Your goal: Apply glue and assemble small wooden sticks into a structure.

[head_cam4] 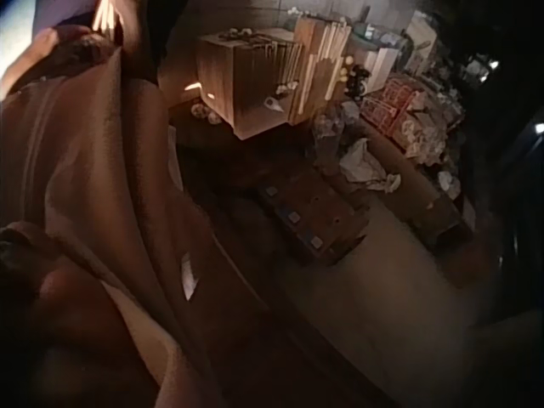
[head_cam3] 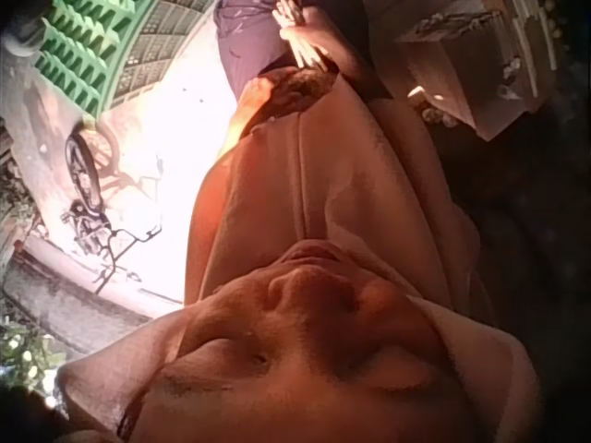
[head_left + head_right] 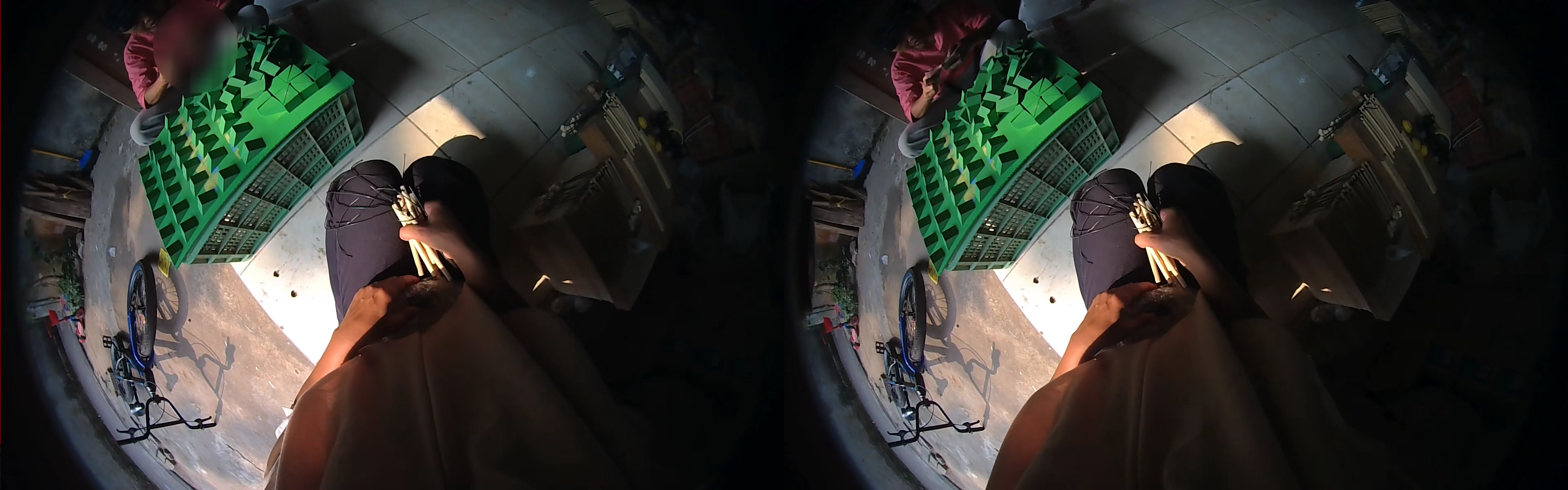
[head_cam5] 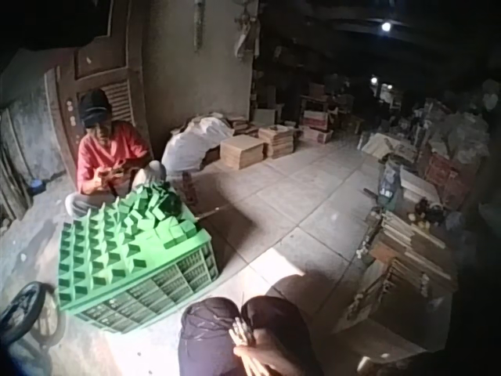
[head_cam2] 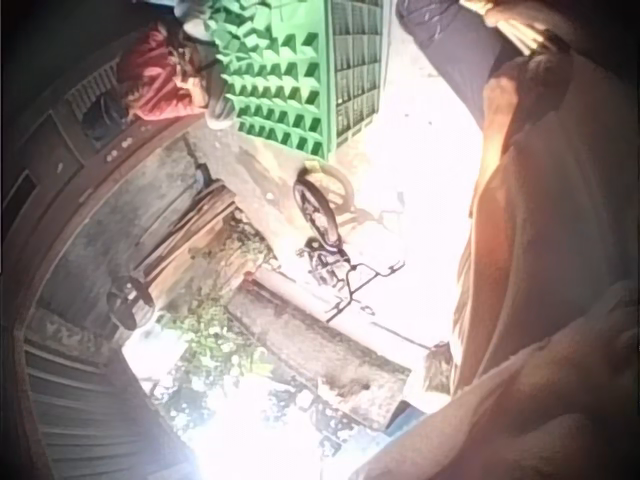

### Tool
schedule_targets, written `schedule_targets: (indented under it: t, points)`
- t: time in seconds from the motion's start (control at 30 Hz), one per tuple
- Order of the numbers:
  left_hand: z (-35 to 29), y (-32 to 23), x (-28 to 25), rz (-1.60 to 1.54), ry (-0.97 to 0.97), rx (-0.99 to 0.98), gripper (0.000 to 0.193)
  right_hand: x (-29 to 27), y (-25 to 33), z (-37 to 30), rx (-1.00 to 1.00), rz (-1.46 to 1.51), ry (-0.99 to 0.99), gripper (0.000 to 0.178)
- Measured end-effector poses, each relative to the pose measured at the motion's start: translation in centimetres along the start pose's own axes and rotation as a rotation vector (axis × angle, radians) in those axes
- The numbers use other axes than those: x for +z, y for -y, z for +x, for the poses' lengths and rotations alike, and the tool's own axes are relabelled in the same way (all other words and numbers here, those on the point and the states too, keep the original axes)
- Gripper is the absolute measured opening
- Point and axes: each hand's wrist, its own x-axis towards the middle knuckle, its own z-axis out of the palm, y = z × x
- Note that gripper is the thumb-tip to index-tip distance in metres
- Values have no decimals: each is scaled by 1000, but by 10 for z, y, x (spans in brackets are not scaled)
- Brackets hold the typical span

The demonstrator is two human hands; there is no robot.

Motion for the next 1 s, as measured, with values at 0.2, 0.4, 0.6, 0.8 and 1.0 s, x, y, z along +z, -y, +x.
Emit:
schedule_targets:
  t: [0.2, 0.4, 0.6, 0.8, 1.0]
  points:
    - [-15, -1, 2, -61, -121, -23, 40, -35, 50, -3, 72, 341, 157, 15]
    - [-11, -16, -23, -337, -358, -118, 21, -128, 125, -34, -232, 562, 65, 11]
    - [101, -48, -97, -166, -560, 244, 22, -215, 143, -94, -491, 546, -219, 17]
    - [283, -48, -78, 121, -229, 123, 25, -249, 88, -73, -368, 568, -379, 19]
    - [324, -21, -45, 394, 151, 107, 81, -249, 33, -21, -207, 597, -263, 19]
